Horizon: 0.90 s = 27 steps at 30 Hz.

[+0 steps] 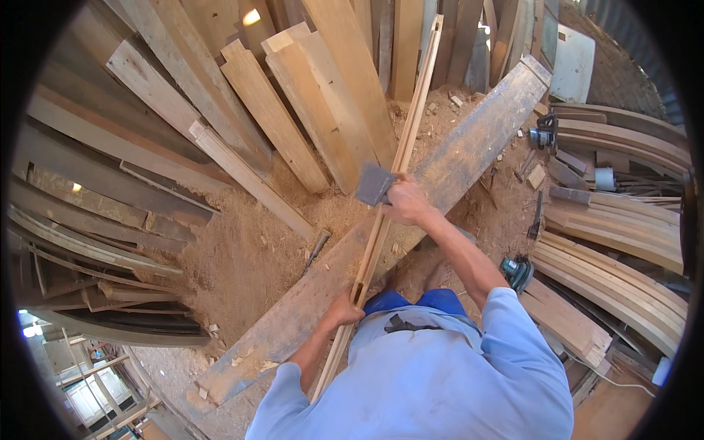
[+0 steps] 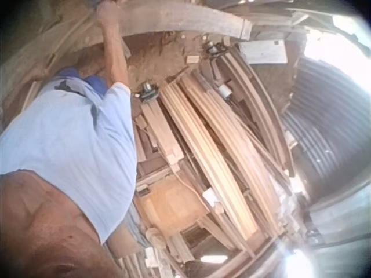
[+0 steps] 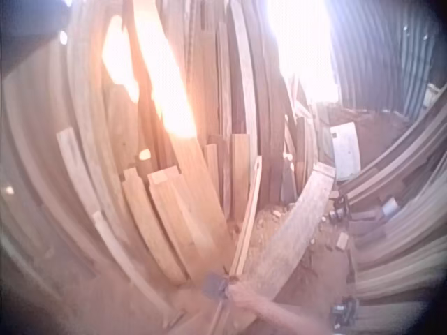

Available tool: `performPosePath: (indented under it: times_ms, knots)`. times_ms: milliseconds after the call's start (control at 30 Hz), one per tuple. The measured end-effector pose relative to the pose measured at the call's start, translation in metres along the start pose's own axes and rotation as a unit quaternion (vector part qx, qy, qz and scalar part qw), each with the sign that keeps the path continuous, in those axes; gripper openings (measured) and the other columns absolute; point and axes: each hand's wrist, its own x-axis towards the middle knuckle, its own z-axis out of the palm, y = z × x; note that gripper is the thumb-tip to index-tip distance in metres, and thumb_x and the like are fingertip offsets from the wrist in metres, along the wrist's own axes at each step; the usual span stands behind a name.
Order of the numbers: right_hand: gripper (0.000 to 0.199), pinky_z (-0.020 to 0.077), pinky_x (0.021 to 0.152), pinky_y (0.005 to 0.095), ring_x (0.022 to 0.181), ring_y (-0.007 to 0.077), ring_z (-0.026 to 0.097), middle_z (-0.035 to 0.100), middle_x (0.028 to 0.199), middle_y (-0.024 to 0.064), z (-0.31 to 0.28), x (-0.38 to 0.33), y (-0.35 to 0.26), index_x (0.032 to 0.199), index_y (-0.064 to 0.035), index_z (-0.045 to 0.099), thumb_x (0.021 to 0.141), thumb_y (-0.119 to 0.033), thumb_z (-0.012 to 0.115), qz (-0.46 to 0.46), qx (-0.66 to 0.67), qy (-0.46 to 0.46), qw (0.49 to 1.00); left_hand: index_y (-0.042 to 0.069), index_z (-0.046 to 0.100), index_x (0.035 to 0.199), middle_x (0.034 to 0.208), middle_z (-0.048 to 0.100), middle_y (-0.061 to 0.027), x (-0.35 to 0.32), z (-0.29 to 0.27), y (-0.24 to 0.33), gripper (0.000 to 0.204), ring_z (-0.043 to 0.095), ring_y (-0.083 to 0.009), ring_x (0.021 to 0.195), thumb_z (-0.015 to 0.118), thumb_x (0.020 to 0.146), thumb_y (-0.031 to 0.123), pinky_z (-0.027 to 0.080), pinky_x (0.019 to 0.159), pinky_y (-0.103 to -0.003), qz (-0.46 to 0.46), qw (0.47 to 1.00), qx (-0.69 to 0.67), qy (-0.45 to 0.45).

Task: The person carves out a rectangular groove in a long wooden beam using a chisel and a large wooden hammer. They strike the chisel repeatedly to remove wood and clear out the mortise.

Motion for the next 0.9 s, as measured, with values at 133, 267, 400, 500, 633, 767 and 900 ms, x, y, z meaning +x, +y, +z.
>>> performPosePath:
  times_ms: [133, 267, 400, 500, 633, 767, 900]
  knots:
    - [0.024, 0.0339, 0.110, 0.0558, 0.104, 0.0385, 0.068, 0.073, 0.090, 0.0223, 0.003, 0.016, -0.010, 0.081, -0.0006, 0.074, 0.070, -0.020, 0.066, -0.057, -0.057, -0.062, 0.995, 0.008, 0.046, 0.147, 0.121, 0.067, -0.0273, 0.000, 0.025, -0.018, 0.085, 0.064, -0.0424, 0.115, 0.072, 0.068, 0.020, 0.051, 0.101, -0.045, 0.007, 0.997, -0.052, 0.053]
    - [0.021, 0.0294, 0.112, 0.0578, 0.102, 0.0372, 0.069, 0.074, 0.091, 0.0223, -0.008, 0.018, -0.010, 0.082, -0.0030, 0.076, 0.071, -0.017, 0.065, 0.012, -0.087, -0.172, 0.981, 0.013, 0.047, 0.147, 0.115, 0.068, -0.0275, -0.011, 0.030, 0.012, 0.078, 0.065, -0.0456, 0.109, 0.072, 0.074, 0.026, 0.052, 0.098, -0.049, -0.087, 0.990, 0.064, 0.085]
    - [0.019, 0.0296, 0.111, 0.0580, 0.101, 0.0356, 0.070, 0.074, 0.091, 0.0212, 0.015, 0.016, -0.009, 0.082, -0.0042, 0.076, 0.071, -0.016, 0.066, 0.026, -0.090, -0.157, 0.983, 0.009, 0.059, 0.133, 0.109, 0.069, -0.0280, -0.006, 0.026, -0.009, 0.060, 0.065, -0.0463, 0.106, 0.071, 0.076, 0.026, 0.053, 0.092, -0.050, 0.017, 0.989, 0.039, 0.145]
    - [0.019, 0.0300, 0.111, 0.0578, 0.103, 0.0360, 0.069, 0.074, 0.093, 0.0201, 0.009, 0.007, -0.021, 0.083, -0.0054, 0.077, 0.071, -0.015, 0.066, 0.055, -0.088, -0.164, 0.981, 0.007, 0.063, 0.127, 0.108, 0.069, -0.0285, -0.014, 0.007, 0.005, 0.056, 0.065, -0.0459, 0.106, 0.072, 0.074, 0.024, 0.053, 0.091, -0.050, 0.064, 0.988, 0.026, 0.140]
    - [0.021, 0.0330, 0.110, 0.0565, 0.110, 0.0372, 0.067, 0.075, 0.097, 0.0187, -0.005, -0.020, -0.019, 0.089, -0.0081, 0.078, 0.072, -0.015, 0.067, 0.052, -0.115, -0.183, 0.975, 0.007, 0.062, 0.129, 0.110, 0.069, -0.0287, -0.013, 0.005, 0.010, 0.060, 0.065, -0.0453, 0.106, 0.072, 0.073, 0.024, 0.053, 0.091, -0.049, 0.076, 0.988, 0.033, 0.133]
    - [0.024, 0.0381, 0.105, 0.0553, 0.111, 0.0363, 0.066, 0.075, 0.098, 0.0182, -0.007, -0.039, -0.015, 0.094, -0.0097, 0.078, 0.074, -0.018, 0.067, 0.060, -0.162, -0.193, 0.966, 0.011, 0.061, 0.133, 0.109, 0.069, -0.0282, 0.028, 0.011, -0.056, 0.063, 0.066, -0.0450, 0.104, 0.073, 0.072, 0.024, 0.053, 0.090, -0.049, 0.080, 0.986, 0.127, 0.071]
    - [0.024, 0.0404, 0.102, 0.0536, 0.096, 0.0359, 0.072, 0.075, 0.095, 0.0190, -0.008, -0.046, -0.010, 0.092, -0.0069, 0.077, 0.077, -0.021, 0.063, 0.097, -0.128, -0.209, 0.965, 0.018, 0.057, 0.140, 0.108, 0.069, -0.0276, 0.007, -0.025, -0.011, 0.068, 0.066, -0.0446, 0.104, 0.069, 0.074, 0.018, 0.053, 0.092, -0.049, 0.100, 0.987, 0.119, 0.045]
